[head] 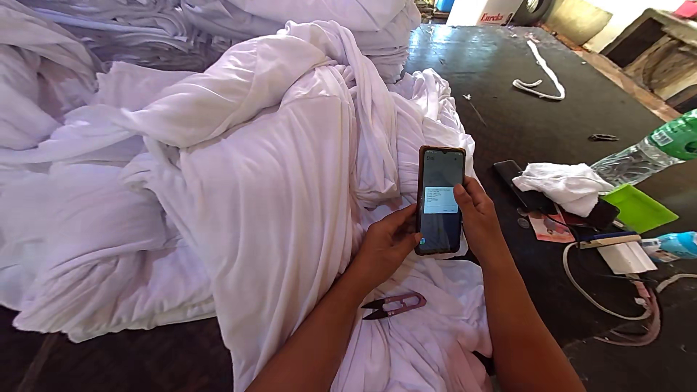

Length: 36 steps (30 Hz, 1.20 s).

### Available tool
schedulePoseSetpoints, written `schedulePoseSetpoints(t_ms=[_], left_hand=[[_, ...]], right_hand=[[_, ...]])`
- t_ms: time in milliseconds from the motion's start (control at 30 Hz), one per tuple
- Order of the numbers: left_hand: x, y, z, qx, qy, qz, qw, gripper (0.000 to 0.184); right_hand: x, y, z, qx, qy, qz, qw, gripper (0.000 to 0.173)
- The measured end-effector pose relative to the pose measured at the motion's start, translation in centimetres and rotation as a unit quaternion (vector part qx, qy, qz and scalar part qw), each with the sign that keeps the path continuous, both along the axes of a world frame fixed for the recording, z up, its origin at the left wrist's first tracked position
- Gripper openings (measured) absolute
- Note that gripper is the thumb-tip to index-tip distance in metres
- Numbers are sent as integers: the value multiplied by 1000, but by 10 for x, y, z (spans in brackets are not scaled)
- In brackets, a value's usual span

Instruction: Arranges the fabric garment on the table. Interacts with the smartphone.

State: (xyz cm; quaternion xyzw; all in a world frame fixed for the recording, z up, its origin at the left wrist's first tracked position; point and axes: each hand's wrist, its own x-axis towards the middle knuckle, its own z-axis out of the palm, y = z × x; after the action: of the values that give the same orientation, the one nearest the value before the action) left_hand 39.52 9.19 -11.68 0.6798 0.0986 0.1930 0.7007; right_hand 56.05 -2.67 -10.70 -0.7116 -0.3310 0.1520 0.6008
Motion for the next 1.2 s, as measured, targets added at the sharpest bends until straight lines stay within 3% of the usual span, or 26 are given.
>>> schedulePoseSetpoints(t_ms=[1000, 1200], left_hand=[[0, 0, -1, 13, 4, 0, 1000, 42], [0, 0, -2, 12, 9, 1, 1000, 43]], right_hand=[[-3, 0, 0, 2, -18, -21, 1000, 38], [6, -1, -12, 53, 2, -28, 998, 48]])
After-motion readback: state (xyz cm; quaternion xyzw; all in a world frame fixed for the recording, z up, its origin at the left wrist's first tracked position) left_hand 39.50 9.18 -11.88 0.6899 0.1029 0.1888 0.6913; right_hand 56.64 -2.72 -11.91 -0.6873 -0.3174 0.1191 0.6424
